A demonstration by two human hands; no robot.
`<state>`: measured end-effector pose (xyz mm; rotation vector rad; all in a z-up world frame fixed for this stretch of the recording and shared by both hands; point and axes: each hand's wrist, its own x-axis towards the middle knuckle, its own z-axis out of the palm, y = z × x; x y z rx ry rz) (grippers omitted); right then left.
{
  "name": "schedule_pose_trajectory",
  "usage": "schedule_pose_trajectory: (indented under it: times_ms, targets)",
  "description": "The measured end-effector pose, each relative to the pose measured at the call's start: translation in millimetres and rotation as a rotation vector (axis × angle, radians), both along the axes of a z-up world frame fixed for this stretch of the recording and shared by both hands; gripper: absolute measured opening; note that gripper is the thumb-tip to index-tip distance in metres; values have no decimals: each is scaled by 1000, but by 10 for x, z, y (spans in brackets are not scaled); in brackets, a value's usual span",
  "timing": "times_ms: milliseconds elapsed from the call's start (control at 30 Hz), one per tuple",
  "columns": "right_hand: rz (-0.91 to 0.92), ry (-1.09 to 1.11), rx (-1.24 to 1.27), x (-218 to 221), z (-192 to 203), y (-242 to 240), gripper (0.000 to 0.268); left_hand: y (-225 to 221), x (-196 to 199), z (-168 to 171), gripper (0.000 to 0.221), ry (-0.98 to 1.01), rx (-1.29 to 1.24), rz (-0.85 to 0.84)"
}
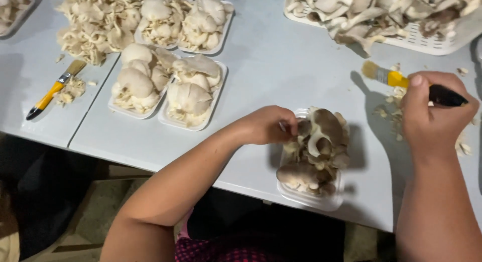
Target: The person uses a brush to clean oyster mushrooms, picking them from a basket, brushing off debris, and placing them into a styrofoam container. The person repeats this process for multiple mushrooms, filling one container and then starting a second.
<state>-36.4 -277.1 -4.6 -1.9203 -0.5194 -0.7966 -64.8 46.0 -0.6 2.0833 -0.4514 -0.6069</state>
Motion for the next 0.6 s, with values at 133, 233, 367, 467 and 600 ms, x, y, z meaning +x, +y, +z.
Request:
schedule_pose_trajectory:
  times_ms: [133, 233, 367, 467, 600]
  targets:
    - [-76, -89, 23, 58, 63, -118, 23, 13, -31, -128, 9, -315, 38, 108]
    - [-129, -143, 103, 64, 124, -165, 20, -20, 18, -24, 17, -457, 59, 137]
    - [-135, -200, 27, 58, 110, -282, 25, -213, 188, 483, 16, -482, -85, 178]
    - [-182, -97, -3, 95, 102, -439, 28, -376, 330, 878, 16, -429, 7, 150]
    - [-177, -113, -1, 276, -88, -657, 17, -301, 428, 917, 17, -676, 174, -2]
